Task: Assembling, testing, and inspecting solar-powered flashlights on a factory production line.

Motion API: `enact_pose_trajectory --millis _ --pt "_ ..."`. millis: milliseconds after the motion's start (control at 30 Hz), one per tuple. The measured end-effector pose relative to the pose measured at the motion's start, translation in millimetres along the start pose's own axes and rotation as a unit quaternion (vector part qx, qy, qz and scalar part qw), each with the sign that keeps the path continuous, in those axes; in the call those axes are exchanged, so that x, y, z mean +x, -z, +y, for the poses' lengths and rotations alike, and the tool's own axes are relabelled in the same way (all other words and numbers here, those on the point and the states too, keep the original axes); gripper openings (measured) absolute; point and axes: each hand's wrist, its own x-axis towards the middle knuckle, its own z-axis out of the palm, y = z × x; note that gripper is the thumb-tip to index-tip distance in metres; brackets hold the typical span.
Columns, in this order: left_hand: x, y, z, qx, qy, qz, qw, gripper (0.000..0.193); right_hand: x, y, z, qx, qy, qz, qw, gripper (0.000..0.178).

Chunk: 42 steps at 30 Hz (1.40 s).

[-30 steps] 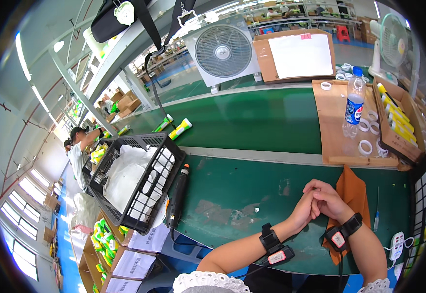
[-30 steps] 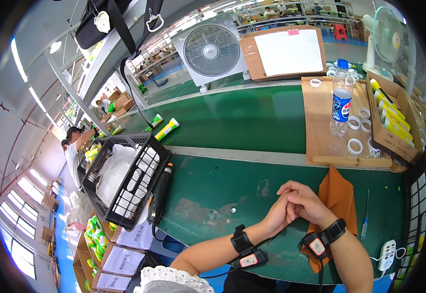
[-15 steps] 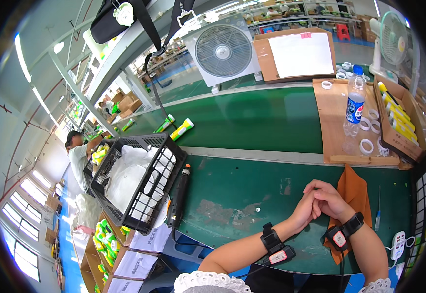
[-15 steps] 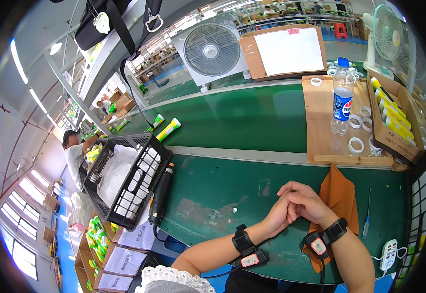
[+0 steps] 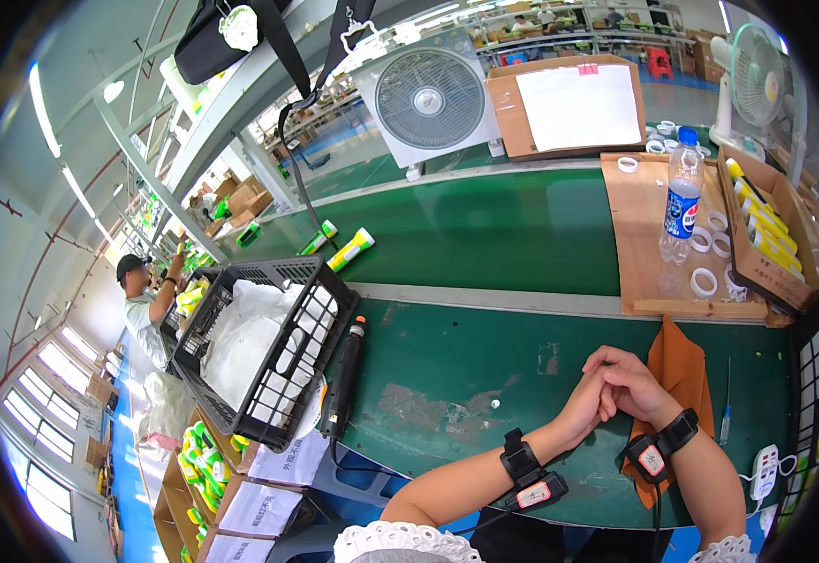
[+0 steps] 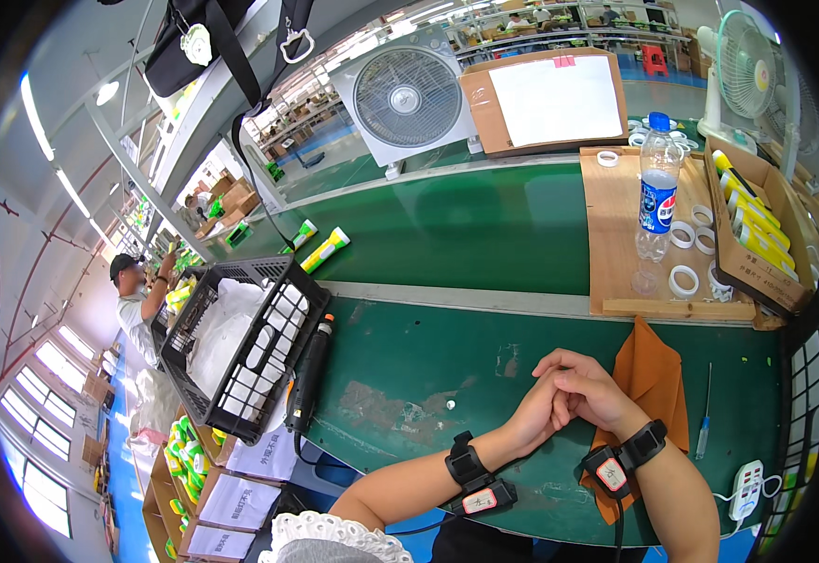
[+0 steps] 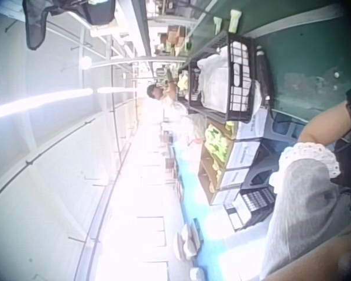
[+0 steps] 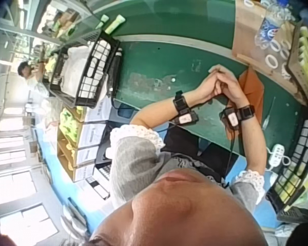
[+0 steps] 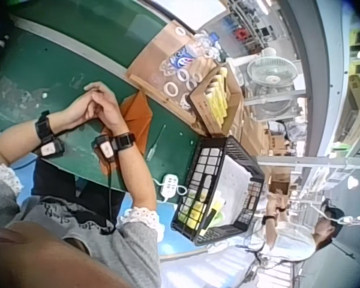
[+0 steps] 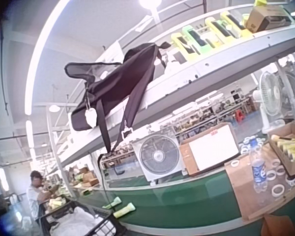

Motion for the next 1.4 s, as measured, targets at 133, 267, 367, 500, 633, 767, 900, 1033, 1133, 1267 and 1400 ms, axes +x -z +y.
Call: enact_pose_trajectory --millis 133,267,367,500,633,767,900,1033,1133,1267,1400 --pt "-1.4 -2.0 1.8 0.010 -0.003 0.001 1.000 0.027 -0.4 1.0 1.5 0.003 0.002 0.007 1.000 0.031" --pt "-4.0 -7.8 5.7 0.014 -0.004 0.014 1.000 0.027 -0.6 0.5 1.1 0.001 0.003 0.011 1.000 0.031" --pt "-4.6 -7.6 6.0 0.015 -0.002 0.017 1.000 0.026 -0.4 0.5 1.2 0.006 0.002 0.006 1.000 0.030" --pt "-4.5 -7.4 5.4 0.017 -0.005 0.016 1.000 0.026 -1.5 -1.9 -1.4 0.015 -0.005 0.001 1.000 0.031" --pt "-3.9 -6.9 5.2 0.017 -0.001 0.014 1.000 0.026 -1.9 -1.2 -1.7 0.012 -0.003 0.002 1.000 0.031" --pt "-4.0 -7.7 5.3 0.008 -0.004 0.018 1.000 0.026 -1.5 -1.9 -1.7 0.011 -0.002 0.002 1.000 0.030" --pt "-0.8 -6.4 3.1 -0.016 0.000 0.028 0.999 0.030 -0.5 -0.4 -1.3 0.012 0.001 -0.011 1.000 0.030" --pt "-0.8 -5.6 3.5 -0.026 0.010 0.017 0.999 0.036 -1.6 -1.3 -1.9 0.009 0.003 -0.005 1.000 0.029" --pt "-2.7 -6.1 5.5 -0.030 0.012 0.016 0.999 0.036 -1.8 -2.7 -2.9 0.008 0.002 -0.006 1.000 0.028" --pt "-5.0 -11.1 6.1 -0.002 -0.008 0.031 0.999 0.032 -1.6 -4.4 -2.3 0.000 0.004 0.011 1.000 0.029" --pt "-3.4 -7.0 3.7 0.007 -0.005 0.015 1.000 0.030 -3.1 -1.0 -2.2 0.014 0.001 -0.001 1.000 0.029"
